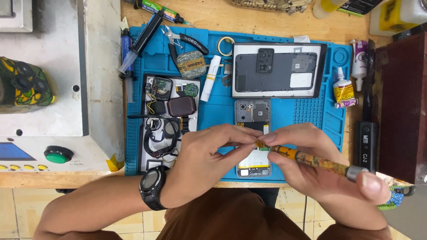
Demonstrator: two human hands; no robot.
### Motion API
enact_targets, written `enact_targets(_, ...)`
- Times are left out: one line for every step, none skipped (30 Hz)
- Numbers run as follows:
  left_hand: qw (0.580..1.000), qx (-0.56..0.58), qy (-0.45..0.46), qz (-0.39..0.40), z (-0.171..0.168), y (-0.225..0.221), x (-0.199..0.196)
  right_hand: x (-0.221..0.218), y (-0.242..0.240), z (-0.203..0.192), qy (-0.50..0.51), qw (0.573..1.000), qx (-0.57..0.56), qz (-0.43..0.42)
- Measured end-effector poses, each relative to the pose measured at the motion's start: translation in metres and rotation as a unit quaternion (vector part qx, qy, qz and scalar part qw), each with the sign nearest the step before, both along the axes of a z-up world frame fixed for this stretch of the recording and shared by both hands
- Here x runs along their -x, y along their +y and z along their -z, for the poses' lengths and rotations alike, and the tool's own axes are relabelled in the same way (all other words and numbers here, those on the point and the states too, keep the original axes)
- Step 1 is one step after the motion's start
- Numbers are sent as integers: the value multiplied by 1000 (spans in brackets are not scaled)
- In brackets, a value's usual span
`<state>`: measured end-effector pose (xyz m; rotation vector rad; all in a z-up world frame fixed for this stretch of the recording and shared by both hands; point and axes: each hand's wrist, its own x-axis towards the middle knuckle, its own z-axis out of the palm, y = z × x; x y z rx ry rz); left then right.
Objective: Using a precision screwdriver to fasten internal components into a disassembled smartphone on a repair bench.
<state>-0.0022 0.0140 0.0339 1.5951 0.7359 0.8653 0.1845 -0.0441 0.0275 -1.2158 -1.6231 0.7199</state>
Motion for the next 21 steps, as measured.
enact_targets(1000, 0, 0, 0, 0, 0, 0, -1, -1, -1, 0, 1000, 0, 0)
enact_targets(1000, 10, 12, -1, 0, 1, 0, -3, -2, -2, -23, 1000, 7, -5)
enact_targets(999, 21, 24, -2, 0, 0, 0, -4, -4, -2, -46, 999, 16, -10)
enact_targets(999, 22, 24, -1, 0, 0, 0, -4, -5, -3, -46, 999, 17, -9)
enact_targets(999, 19, 31, -2, 0, 0, -1, -4, -6, -3, -20, 999, 38, -20)
enact_targets(999, 16, 38, -3, 0, 0, -1, -4, -7, -4, 6, 998, 58, -30)
enact_targets(999, 18, 37, 0, -1, 0, -1, -6, -5, -1, 5, 998, 60, -28)
enact_targets(999, 5, 37, -11, -1, 1, -2, -7, -3, 2, 19, 998, 35, -55)
enact_targets(999, -6, 37, -21, -1, 1, -3, -8, -1, 4, 32, 996, 11, -82)
enact_targets(999, -3, 35, -17, -3, 1, -3, -7, 0, 4, 31, 996, 14, -78)
enact_targets(998, 7, 56, -12, -4, 2, -3, -7, 1, 3, 35, 997, 29, -65)
enact_targets(997, 17, 76, -7, -6, 3, -3, -7, 2, 3, 39, 997, 45, -51)
enact_targets(997, 19, 73, -3, -7, 4, -4, -3, 11, -2, 37, 997, 47, -48)
enact_targets(996, 45, 76, 2, -8, 5, -4, 0, 20, -5, 18, 996, -78, -32)
enact_targets(994, 70, 79, 7, -9, 6, -4, 4, 30, -9, -1, 979, -202, -14)
enact_targets(994, 72, 77, 10, -9, 8, -4, 0, 28, -9, -4, 980, -200, -11)
enact_targets(995, 52, 79, 8, -9, 9, -3, -4, 25, -10, -26, 988, -150, 1)
enact_targets(996, 32, 82, 6, -8, 10, -3, -8, 23, -10, -48, 994, -99, 15)
enact_targets(996, 36, 80, 8, -9, 10, -3, -13, 23, -5, -50, 994, -95, 16)
enact_targets(997, 27, 79, 4, -9, 11, -2, -18, 22, 1, -68, 993, -95, 6)
enact_targets(997, 16, 77, -2, -9, 11, -1, -23, 22, 7, -87, 992, -95, -6)
